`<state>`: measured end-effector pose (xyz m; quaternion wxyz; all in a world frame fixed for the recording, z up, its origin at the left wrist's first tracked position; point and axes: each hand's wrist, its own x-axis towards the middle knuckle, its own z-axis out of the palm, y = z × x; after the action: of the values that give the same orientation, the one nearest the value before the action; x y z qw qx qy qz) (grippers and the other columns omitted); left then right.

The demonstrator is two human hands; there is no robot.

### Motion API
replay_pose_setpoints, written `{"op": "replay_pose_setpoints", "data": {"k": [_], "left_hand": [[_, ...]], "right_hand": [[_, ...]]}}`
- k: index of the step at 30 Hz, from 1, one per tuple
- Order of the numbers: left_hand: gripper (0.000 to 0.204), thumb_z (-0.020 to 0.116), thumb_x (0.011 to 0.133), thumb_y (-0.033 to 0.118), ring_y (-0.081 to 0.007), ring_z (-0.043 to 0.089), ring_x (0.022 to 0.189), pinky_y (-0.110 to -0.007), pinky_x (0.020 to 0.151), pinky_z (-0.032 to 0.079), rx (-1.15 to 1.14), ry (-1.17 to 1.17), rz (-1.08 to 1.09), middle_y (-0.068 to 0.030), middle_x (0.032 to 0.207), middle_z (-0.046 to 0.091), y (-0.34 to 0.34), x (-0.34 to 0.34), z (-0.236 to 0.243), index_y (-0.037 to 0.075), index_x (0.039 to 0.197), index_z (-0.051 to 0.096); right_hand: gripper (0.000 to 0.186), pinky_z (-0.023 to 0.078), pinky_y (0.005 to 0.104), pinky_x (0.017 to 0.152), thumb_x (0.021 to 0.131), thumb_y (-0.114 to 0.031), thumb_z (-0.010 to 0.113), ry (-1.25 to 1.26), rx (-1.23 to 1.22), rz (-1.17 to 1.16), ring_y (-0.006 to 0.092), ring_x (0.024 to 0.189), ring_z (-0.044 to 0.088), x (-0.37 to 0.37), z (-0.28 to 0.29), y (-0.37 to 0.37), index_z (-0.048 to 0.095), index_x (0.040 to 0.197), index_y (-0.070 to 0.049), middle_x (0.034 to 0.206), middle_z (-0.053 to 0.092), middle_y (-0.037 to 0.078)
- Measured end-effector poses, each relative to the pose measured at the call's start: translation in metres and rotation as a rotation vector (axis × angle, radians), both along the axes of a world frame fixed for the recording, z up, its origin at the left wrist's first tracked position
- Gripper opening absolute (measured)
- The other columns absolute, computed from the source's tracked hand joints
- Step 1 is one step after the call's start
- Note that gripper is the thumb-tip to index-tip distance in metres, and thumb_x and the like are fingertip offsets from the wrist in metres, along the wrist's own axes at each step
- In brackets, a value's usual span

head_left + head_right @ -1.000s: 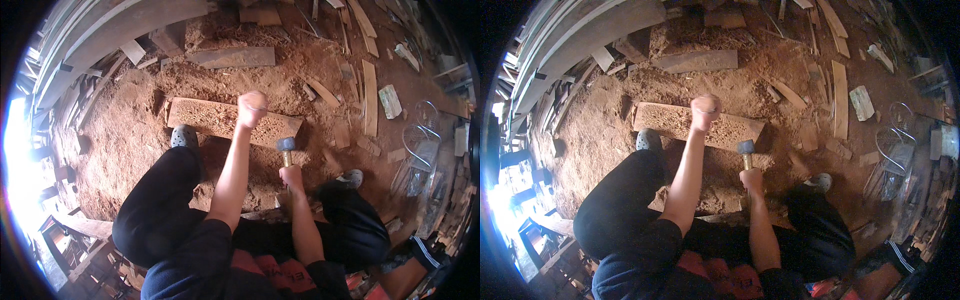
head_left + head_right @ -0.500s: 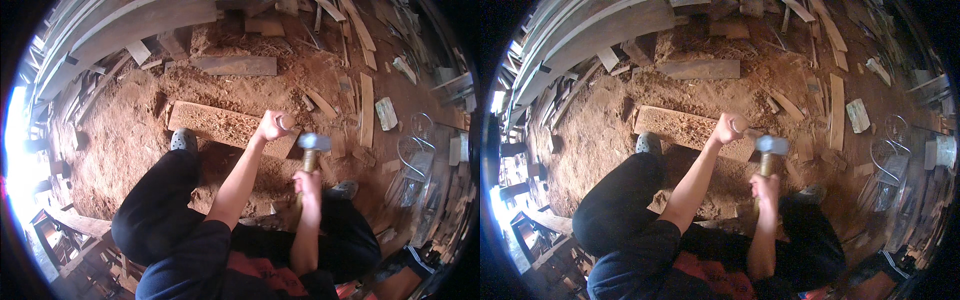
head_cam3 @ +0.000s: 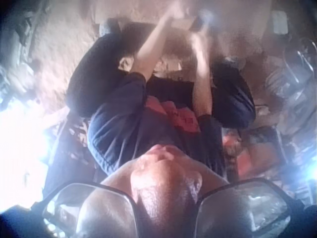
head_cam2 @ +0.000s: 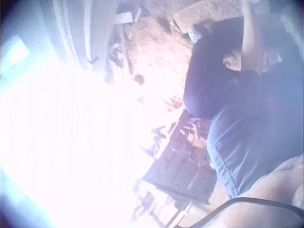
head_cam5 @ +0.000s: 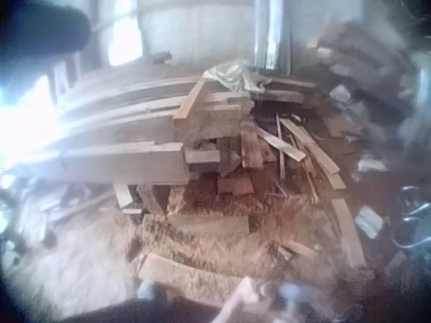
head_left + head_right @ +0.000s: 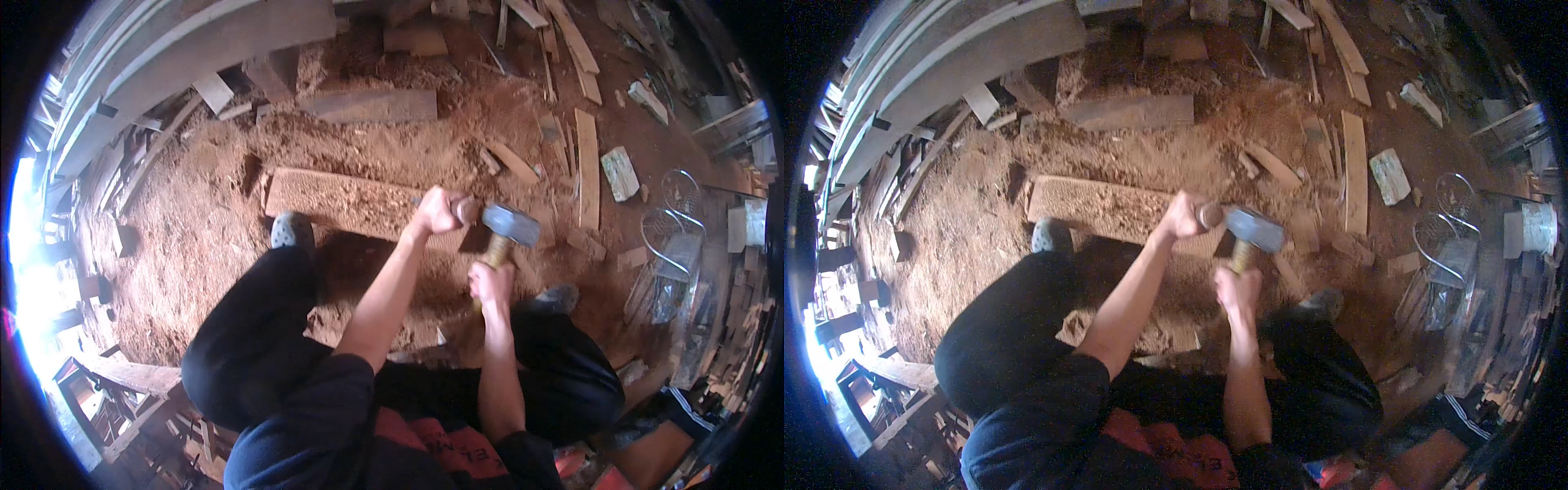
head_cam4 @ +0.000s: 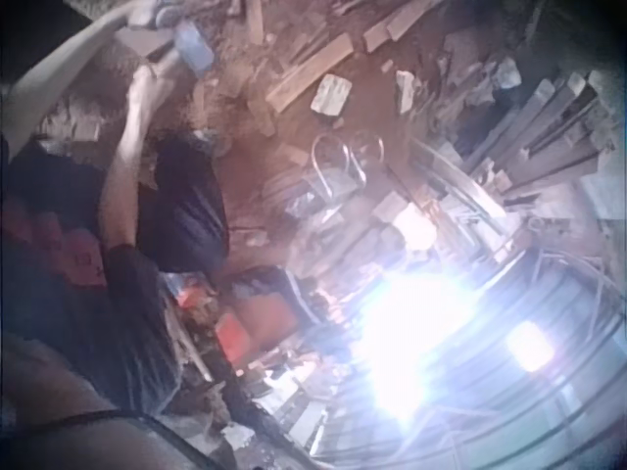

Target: The person sits on the floor and uses a chisel and hammer to carve a rectangular wooden plank. They repeatedly strike the chisel to remove wood chips and shape the plank's surface.

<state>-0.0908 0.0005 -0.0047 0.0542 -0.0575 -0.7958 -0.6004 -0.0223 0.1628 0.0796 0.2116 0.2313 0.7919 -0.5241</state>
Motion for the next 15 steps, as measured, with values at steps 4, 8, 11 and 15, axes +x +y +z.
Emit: {"op": "replay_pose_setpoints", "data": {"k": [4, 8, 11, 15], "left_hand": [[0.019, 0.066, 0.054, 0.018, -0.0347, 0.061, 0.064, -0.039, 0.058, 0.048, -0.049, -0.064, 0.014, -0.0156, 0.065, 0.061, -0.001, 0.008, -0.005, 0.007, 0.068, 0.061], [0.021, 0.066, 0.051, 0.019, -0.0344, 0.061, 0.063, -0.038, 0.058, 0.048, -0.026, -0.073, 0.015, -0.0159, 0.065, 0.061, -0.002, 0.01, -0.005, 0.007, 0.068, 0.062], [0.021, 0.067, 0.053, 0.021, -0.0348, 0.061, 0.065, -0.04, 0.059, 0.048, -0.024, -0.058, 0.009, -0.0158, 0.066, 0.061, 0.003, 0.006, -0.009, 0.008, 0.069, 0.063], [0.019, 0.067, 0.061, 0.026, -0.0361, 0.061, 0.065, -0.041, 0.059, 0.049, -0.083, -0.048, 0.005, -0.017, 0.066, 0.061, 0.015, 0.001, -0.001, 0.009, 0.069, 0.064]], "right_hand": [[0.014, 0.032, 0.0251, 0.031, 0.066, -0.001, 0.057, 0.1, -0.236, -0.198, 0.0093, 0.032, 0.036, 0.005, 0.06, 0.028, 0.045, 0.068, -0.007, 0.047, 0.039, -0.002], [0.016, 0.032, 0.0245, 0.033, 0.067, 0.003, 0.054, 0.553, -0.507, -0.282, 0.0094, 0.034, 0.033, 0.004, 0.118, 0.023, 0.042, 0.071, -0.007, 0.049, 0.037, 0.0], [0.014, 0.035, 0.0228, 0.038, 0.068, 0.003, 0.05, 0.739, -0.416, -0.394, 0.0081, 0.038, 0.036, 0.007, 0.088, -0.007, 0.043, 0.073, -0.007, 0.054, 0.041, 0.0], [0.021, 0.045, 0.0363, 0.062, 0.065, -0.013, 0.067, 0.338, 0.251, 0.062, 0.025, 0.063, 0.058, 0.024, -0.048, 0.008, 0.055, 0.072, 0.003, 0.066, 0.058, 0.012]]}}
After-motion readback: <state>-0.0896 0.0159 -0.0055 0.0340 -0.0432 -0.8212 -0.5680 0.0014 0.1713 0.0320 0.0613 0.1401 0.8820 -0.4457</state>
